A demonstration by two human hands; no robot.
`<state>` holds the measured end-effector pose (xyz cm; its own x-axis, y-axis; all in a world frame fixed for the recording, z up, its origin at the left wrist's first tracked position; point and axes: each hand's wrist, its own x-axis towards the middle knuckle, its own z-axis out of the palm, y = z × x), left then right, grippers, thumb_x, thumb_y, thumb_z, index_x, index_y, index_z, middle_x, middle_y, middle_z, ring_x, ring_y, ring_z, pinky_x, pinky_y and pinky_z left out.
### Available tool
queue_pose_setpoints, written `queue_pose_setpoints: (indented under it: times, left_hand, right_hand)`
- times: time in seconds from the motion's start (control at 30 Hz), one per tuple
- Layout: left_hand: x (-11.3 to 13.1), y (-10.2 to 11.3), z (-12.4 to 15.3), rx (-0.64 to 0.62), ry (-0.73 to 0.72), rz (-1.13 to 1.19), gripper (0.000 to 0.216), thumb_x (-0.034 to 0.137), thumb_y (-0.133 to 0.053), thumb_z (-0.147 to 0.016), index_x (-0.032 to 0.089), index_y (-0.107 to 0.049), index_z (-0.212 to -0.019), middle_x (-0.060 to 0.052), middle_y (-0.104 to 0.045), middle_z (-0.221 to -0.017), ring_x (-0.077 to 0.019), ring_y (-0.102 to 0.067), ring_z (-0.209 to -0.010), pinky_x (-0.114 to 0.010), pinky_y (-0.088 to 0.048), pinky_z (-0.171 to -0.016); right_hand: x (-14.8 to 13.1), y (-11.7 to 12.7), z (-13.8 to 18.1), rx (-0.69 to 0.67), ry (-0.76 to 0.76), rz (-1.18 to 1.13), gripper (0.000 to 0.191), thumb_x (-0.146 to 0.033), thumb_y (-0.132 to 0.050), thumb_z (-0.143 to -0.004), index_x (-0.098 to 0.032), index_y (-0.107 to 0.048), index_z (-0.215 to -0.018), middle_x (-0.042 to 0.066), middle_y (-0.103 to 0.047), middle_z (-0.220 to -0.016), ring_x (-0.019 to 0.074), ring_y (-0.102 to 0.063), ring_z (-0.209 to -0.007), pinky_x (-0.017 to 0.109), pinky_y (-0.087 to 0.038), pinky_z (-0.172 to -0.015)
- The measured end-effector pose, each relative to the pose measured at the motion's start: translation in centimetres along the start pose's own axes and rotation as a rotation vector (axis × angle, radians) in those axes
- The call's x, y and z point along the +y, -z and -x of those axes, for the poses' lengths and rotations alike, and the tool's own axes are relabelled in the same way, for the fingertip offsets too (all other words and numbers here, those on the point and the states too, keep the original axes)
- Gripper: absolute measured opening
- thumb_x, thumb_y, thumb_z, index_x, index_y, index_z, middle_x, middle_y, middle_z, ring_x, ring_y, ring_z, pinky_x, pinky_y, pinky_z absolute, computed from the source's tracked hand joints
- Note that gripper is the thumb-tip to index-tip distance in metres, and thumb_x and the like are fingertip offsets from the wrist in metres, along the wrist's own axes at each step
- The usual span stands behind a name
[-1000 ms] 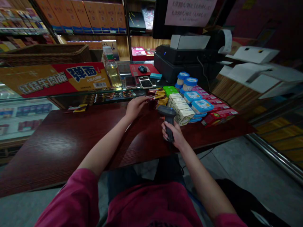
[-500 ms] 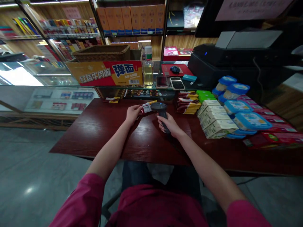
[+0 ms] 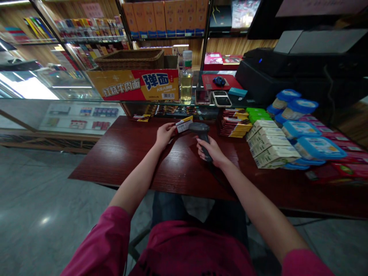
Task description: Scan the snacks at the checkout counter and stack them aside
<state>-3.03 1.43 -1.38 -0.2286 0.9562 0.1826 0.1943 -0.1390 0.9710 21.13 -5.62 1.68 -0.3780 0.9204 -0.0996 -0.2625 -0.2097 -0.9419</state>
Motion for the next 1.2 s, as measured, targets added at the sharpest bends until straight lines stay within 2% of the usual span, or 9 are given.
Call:
queue_pose_setpoints:
  times: [0.1,0.23,0.37,0.53,0.67,0.83,0.97,1.03,1.2]
  left_hand:
    - [0.3,3.8,-0.6,0.067,-0.191,-0.232,0.022,0.022,-0.072,-0.091,0.017,-0.078,-0.112,-0.007,-0.083,-0.11,-0.023,-0.078,-0.103,-0.036,-0.062,-0.098]
    - [0.9,11.0,-1.0,0.117,-0.335,-0.412,0.021,0.019,-0.066,-0.093,0.019,-0.076,-0.112,-0.006,-0.083,-0.115,-0.0221,-0.077,-0.109,-0.034,-0.059,-0.104]
    - [1.2,16.9,-1.4,0.139,-0.373,-0.561,0.028,0.026,-0.059,-0.098,0.019,-0.078,-0.118,-0.007,-0.083,-0.119,-0.0228,-0.076,-0.113,-0.032,-0.057,-0.102]
    - [-0.2,20.8,-3.1,0.059,-0.333,-0.784,0.032,0.031,-0.064,-0.098,0.025,-0.079,-0.125,-0.006,-0.078,-0.136,-0.0262,-0.073,-0.127,-0.032,-0.055,-0.106]
    - [-1.4,22.2,-4.7,0.111,-0.194,-1.103,0.034,0.036,-0.063,-0.102,0.036,-0.078,-0.132,-0.001,-0.07,-0.148,-0.0281,-0.069,-0.134,-0.035,-0.053,-0.11]
    - [-2.1,22.5,-5.9,0.081,-0.191,-1.321,0.044,0.025,-0.05,-0.106,0.032,-0.07,-0.145,-0.005,-0.065,-0.154,-0.0284,-0.063,-0.141,-0.04,-0.048,-0.116]
    - [-2.3,21.4,-5.3,0.073,-0.238,-1.38,0.055,0.013,-0.038,-0.105,0.015,-0.058,-0.156,-0.014,-0.052,-0.165,-0.0301,-0.049,-0.155,-0.045,-0.041,-0.125]
    - [-2.4,20.7,-4.5,0.062,-0.298,-1.365,0.056,0.013,-0.036,-0.106,0.013,-0.052,-0.16,-0.014,-0.049,-0.168,-0.0284,-0.05,-0.154,-0.044,-0.04,-0.126]
    - [-2.3,19.0,-3.4,-0.055,-0.316,-1.349,0.051,0.02,-0.04,-0.107,0.014,-0.06,-0.154,-0.013,-0.062,-0.157,-0.0266,-0.058,-0.148,-0.043,-0.04,-0.127]
  right_hand:
    - [-0.2,0.4,0.4,0.028,-0.008,-0.024,0.06,-0.052,-0.092,-0.07,-0.025,-0.056,-0.109,-0.011,-0.055,-0.063,0.0071,-0.044,-0.04,0.019,-0.031,-0.036]
    - [-0.4,0.5,0.6,0.06,-0.008,-0.043,0.061,-0.052,-0.094,-0.068,-0.023,-0.057,-0.108,-0.01,-0.055,-0.063,0.007,-0.044,-0.04,0.019,-0.032,-0.036]
    - [-0.3,0.2,0.4,0.055,-0.027,-0.053,0.062,-0.051,-0.096,-0.066,-0.022,-0.059,-0.106,-0.01,-0.056,-0.063,0.0067,-0.043,-0.04,0.019,-0.033,-0.036]
    - [-0.2,0.2,0.4,0.063,-0.033,-0.07,0.063,-0.051,-0.097,-0.066,-0.021,-0.061,-0.108,-0.009,-0.055,-0.062,0.0064,-0.044,-0.04,0.018,-0.035,-0.037]
    - [-0.3,0.5,0.6,0.073,-0.05,-0.083,0.059,-0.051,-0.098,-0.067,-0.022,-0.061,-0.102,-0.009,-0.054,-0.061,0.0062,-0.043,-0.04,0.018,-0.036,-0.037]
    - [-0.2,0.7,0.5,0.083,-0.058,-0.087,0.056,-0.051,-0.098,-0.067,-0.023,-0.061,-0.099,-0.008,-0.054,-0.062,0.006,-0.043,-0.04,0.018,-0.035,-0.036]
    - [-0.1,0.7,0.5,0.09,-0.059,-0.067,0.052,-0.05,-0.097,-0.07,-0.023,-0.064,-0.1,-0.006,-0.056,-0.065,0.0065,-0.044,-0.042,0.018,-0.037,-0.038]
    - [-0.1,0.7,0.5,0.091,-0.065,-0.063,0.052,-0.05,-0.097,-0.069,-0.023,-0.065,-0.098,-0.006,-0.056,-0.064,0.0066,-0.044,-0.042,0.018,-0.037,-0.037]
    - [0.0,0.8,0.3,0.108,-0.081,-0.063,0.052,-0.051,-0.096,-0.069,-0.022,-0.067,-0.101,-0.006,-0.054,-0.063,0.0059,-0.043,-0.041,0.018,-0.037,-0.037]
